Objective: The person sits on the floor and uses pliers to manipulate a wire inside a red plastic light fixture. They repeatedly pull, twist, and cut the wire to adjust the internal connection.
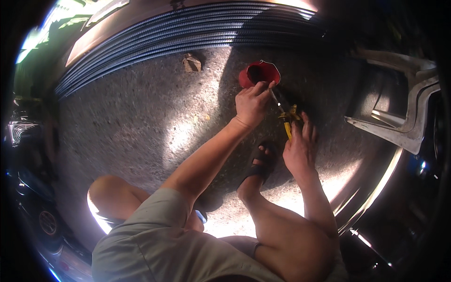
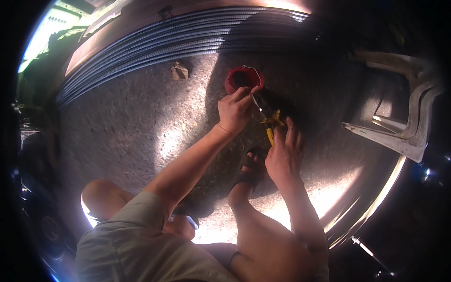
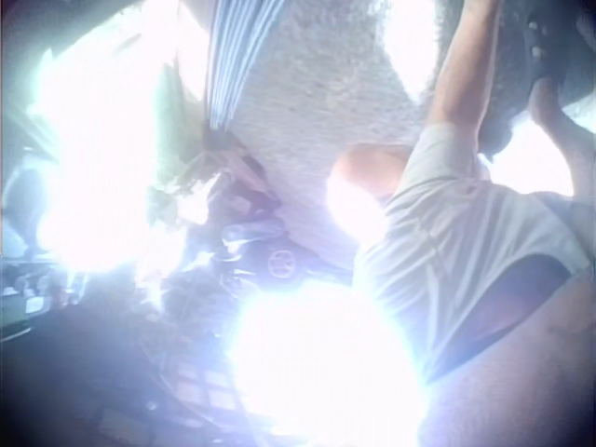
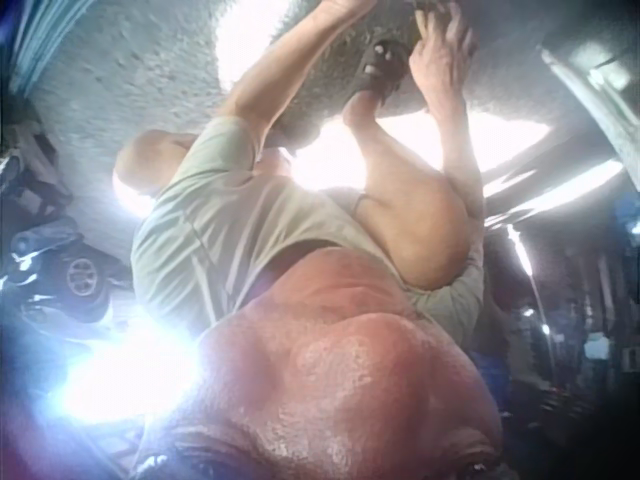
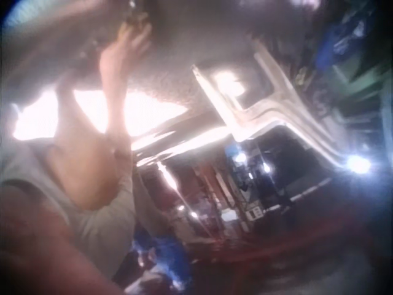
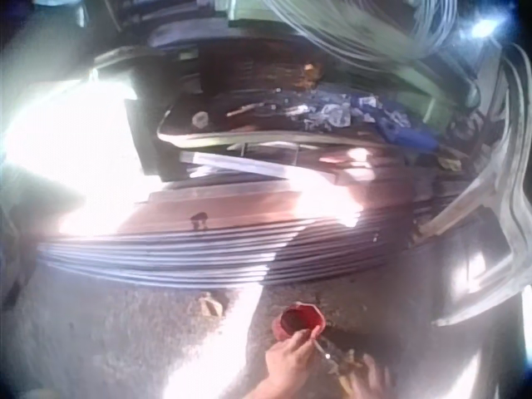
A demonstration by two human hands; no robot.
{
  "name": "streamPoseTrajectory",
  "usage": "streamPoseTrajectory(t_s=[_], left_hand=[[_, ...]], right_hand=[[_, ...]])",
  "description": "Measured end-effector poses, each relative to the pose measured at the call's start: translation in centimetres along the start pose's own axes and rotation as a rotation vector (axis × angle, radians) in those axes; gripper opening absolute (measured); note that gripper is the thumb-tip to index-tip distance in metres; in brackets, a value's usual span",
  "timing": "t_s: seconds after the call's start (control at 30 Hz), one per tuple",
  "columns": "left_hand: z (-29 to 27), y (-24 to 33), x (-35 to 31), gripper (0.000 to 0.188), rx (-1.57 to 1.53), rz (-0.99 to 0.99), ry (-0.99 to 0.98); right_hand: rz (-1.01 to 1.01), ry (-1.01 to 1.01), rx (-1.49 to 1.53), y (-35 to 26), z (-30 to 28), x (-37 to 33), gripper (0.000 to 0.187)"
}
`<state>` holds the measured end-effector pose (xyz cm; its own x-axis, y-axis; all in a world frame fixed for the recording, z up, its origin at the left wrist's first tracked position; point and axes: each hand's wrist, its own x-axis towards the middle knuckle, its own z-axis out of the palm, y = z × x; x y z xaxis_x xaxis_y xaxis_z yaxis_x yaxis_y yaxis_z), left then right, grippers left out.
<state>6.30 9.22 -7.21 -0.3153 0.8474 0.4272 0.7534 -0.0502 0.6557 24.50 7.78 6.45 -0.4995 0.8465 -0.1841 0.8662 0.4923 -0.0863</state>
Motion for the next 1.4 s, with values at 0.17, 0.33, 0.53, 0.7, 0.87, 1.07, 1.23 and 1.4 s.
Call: streamPoseTrajectory(t_s=[0.17, 0.33, 0.53, 0.7, 0.87, 1.07, 1.23, 1.4], left_hand=[[0.6, -0.6, -0.7, 0.05, -0.018, 0.016, 0.012], [0.1, -0.9, -1.0, 0.047, -0.132, 0.015, 0.063], [0.2, -1.7, -1.0, 0.048, -0.26, 0.032, 0.103], [0.1, -1.7, -2.2, 0.046, -0.293, -0.014, 0.099], [-0.9, -2.0, -2.3, 0.049, -0.302, -0.023, 0.027], [-3.9, -2.9, -0.3, 0.034, -0.328, -0.065, 0.063], [-6.1, -3.5, 2.5, 0.022, -0.356, -0.081, -0.056], [-12.0, -4.6, 6.7, 0.036, -0.416, 0.061, -0.186]], right_hand=[[0.042, -0.116, -0.026, -1.0, -1.6, 1.0, 0.048], [0.048, -0.176, 0.125, -1.2, -1.5, 1.2, 0.049], [0.03, -0.141, 0.412, -0.4, -0.7, 1.6, 0.045], [0.013, -0.21, 0.692, -0.6, -1.1, 1.7, 0.043], [0.054, -0.28, 0.785, -0.8, -1.0, 2.0, 0.043], [-0.078, -0.084, 0.644, 3.6, 2.2, -0.2, 0.051], [0.1, 0.022, 0.616, 7.2, 8.3, 1.0, 0.05], [0.166, 0.061, 0.546, 5.7, 11.5, 5.3, 0.048]])
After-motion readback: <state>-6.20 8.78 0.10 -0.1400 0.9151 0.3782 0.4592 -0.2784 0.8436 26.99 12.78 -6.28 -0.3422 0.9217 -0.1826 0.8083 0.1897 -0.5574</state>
